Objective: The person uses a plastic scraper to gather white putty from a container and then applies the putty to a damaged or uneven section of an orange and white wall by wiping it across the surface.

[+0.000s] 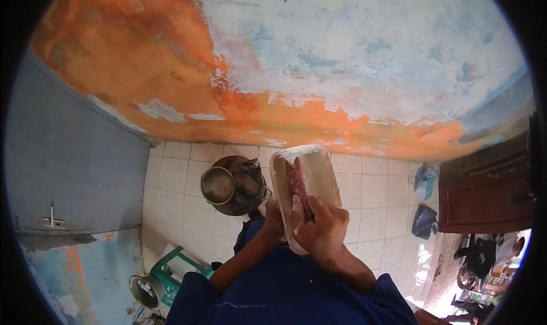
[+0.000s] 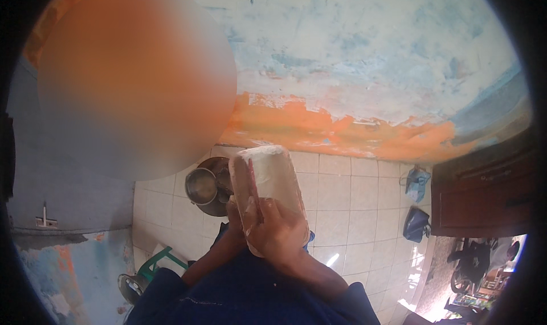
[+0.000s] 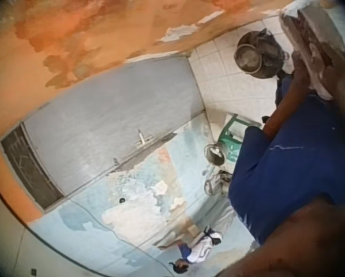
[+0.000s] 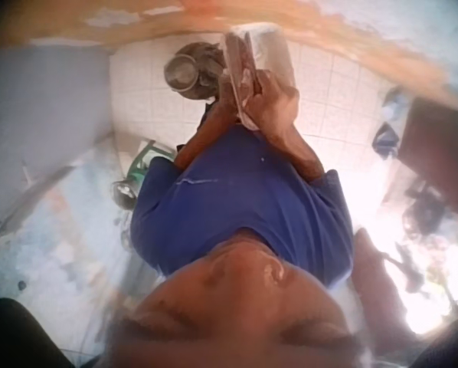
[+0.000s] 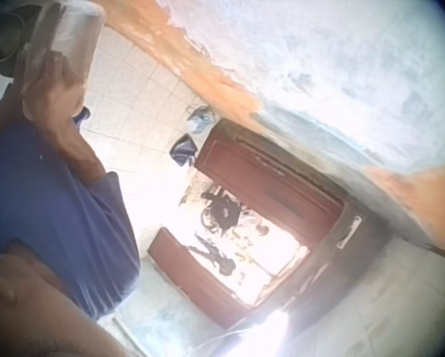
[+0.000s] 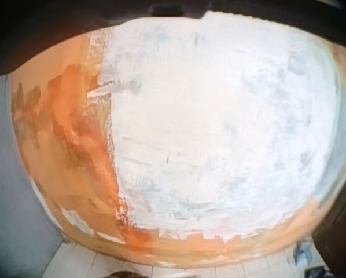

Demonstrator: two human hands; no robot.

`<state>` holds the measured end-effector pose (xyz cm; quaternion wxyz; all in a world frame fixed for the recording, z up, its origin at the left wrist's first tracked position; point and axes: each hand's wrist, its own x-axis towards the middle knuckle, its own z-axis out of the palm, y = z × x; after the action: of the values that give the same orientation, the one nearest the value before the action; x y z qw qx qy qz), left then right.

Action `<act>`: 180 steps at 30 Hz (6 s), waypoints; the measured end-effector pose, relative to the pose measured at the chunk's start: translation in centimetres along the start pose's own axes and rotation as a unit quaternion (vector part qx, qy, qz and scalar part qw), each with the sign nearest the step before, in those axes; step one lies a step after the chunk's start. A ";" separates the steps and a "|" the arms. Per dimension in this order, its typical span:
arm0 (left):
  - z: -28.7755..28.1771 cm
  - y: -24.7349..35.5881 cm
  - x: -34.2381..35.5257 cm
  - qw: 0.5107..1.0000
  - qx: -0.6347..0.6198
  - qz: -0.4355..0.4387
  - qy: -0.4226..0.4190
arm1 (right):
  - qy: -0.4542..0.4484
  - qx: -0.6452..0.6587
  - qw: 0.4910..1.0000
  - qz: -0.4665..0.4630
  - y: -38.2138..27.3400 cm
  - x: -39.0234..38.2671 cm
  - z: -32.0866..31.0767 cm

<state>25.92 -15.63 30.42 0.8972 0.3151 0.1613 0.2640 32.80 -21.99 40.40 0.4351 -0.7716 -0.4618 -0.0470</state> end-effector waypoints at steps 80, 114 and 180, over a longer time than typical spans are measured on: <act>-1.3 -0.5 0.9 0.933 -0.345 -0.053 -0.093 | -0.005 0.006 0.999 0.049 -0.9 0.6 -3.3; -1.4 1.5 0.5 0.946 -0.324 -0.019 -0.019 | -0.070 0.000 0.998 -0.007 -0.3 0.9 -0.8; 3.9 -3.1 8.9 0.916 -0.389 -0.051 -0.080 | -0.072 -0.015 0.997 -0.017 8.6 6.2 -6.1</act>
<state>36.07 -14.43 30.22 0.9712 -0.0478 -0.0110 0.2332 44.80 -23.86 41.75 0.3886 -0.7714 -0.5039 -0.0056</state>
